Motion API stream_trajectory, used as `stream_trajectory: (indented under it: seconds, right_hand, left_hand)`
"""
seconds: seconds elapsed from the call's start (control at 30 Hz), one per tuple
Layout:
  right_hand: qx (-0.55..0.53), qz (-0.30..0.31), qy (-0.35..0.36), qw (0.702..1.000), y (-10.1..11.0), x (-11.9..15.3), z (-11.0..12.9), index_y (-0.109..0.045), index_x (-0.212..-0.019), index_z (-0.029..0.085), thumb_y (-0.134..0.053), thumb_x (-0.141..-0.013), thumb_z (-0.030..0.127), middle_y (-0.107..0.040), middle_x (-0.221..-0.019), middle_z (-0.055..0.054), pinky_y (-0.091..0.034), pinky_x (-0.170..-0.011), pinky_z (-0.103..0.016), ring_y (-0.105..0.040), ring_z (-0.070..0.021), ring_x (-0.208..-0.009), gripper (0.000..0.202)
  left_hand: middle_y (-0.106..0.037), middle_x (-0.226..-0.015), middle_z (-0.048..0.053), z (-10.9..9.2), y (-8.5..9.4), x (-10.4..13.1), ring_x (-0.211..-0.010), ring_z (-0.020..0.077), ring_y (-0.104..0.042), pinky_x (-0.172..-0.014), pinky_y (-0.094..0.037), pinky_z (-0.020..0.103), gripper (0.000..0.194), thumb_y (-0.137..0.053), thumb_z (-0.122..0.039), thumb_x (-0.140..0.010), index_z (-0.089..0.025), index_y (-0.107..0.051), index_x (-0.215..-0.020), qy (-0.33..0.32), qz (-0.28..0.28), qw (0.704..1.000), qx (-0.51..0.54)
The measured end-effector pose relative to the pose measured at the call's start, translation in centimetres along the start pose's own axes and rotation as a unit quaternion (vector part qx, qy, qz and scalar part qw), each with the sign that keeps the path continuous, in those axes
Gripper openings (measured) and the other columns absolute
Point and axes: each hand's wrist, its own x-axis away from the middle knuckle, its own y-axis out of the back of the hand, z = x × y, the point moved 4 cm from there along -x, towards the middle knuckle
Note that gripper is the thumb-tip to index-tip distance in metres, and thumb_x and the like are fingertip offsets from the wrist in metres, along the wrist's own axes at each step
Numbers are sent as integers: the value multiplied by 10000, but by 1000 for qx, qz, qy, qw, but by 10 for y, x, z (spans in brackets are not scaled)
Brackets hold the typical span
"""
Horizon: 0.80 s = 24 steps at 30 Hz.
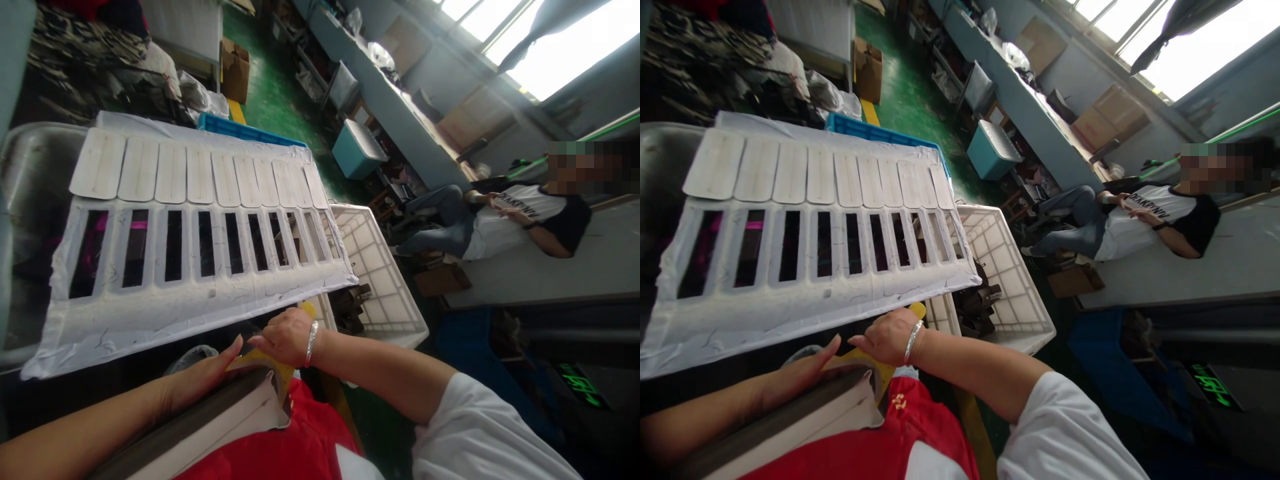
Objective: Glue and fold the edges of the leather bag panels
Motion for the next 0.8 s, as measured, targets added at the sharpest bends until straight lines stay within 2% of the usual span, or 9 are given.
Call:
stream_trajectory:
  seconds: [0.13, 0.23, 0.33, 0.4, 0.6, 0.7, 0.8]
  right_hand:
    - [0, 10, 23, 1000, -1, -1, 2, -667, -666, 162, -349, -924, 465, -670, -686, -33, -284, -512, -267, -601, -141, -659, 509]
    - [-2, 13, 29, 999, -2, -2, 4, -675, -674, 160, -339, -930, 463, -679, -692, -37, -275, -502, -269, -599, -137, -653, 520]
    - [-2, -3, 35, 999, -3, 0, 6, -675, -653, 163, -369, -916, 481, -676, -665, -35, -268, -497, -268, -589, -136, -622, 513]
    - [0, -26, 46, 999, -5, 2, 8, -670, -637, 166, -386, -910, 478, -669, -644, -34, -266, -494, -265, -580, -135, -604, 503]
    - [0, -94, 66, 993, -7, 9, 13, -639, -575, 164, -340, -925, 472, -637, -580, -26, -256, -482, -247, -574, -134, -563, 553]
    - [2, -111, 65, 992, -8, 10, 13, -628, -558, 163, -350, -915, 492, -634, -564, -22, -241, -472, -253, -575, -139, -543, 559]
    - [2, -116, 74, 990, -9, 10, 14, -624, -556, 161, -357, -913, 486, -630, -556, -28, -246, -472, -257, -575, -137, -536, 551]
  left_hand:
    - [-671, -1068, 14, 3, -2, -4, -1068, 214, -554, -972, -378, 294, 742, -83, -632, -869, -180, -598, -1152, 33, -18, 999, 28]
    - [-659, -1082, 13, -2, -3, -3, -1074, 208, -550, -1000, -358, 299, 651, -149, -576, -901, -169, -607, -1122, -3, -10, 1000, 9]
    - [-650, -1079, 27, -6, -4, 2, -1030, 205, -563, -992, -365, 301, 596, -188, -547, -908, -168, -595, -1122, -37, -12, 998, -57]
    - [-646, -1087, 34, -9, -6, 4, -1030, 210, -559, -988, -370, 304, 599, -195, -559, -899, -169, -596, -1115, -41, -16, 996, -77]
    - [-668, -1061, 11, -17, -12, 10, -1035, 221, -561, -969, -394, 297, 636, -202, -617, -869, -203, -632, -1089, -18, -20, 999, -43]
    - [-677, -1027, 7, -21, -13, 12, -1028, 225, -563, -971, -394, 309, 635, -199, -609, -872, -204, -636, -1093, -21, -32, 998, -44]
    - [-667, -1072, 5, -22, -14, 12, -1058, 224, -552, -995, -377, 304, 632, -204, -605, -871, -206, -640, -1094, -23, -21, 998, -46]
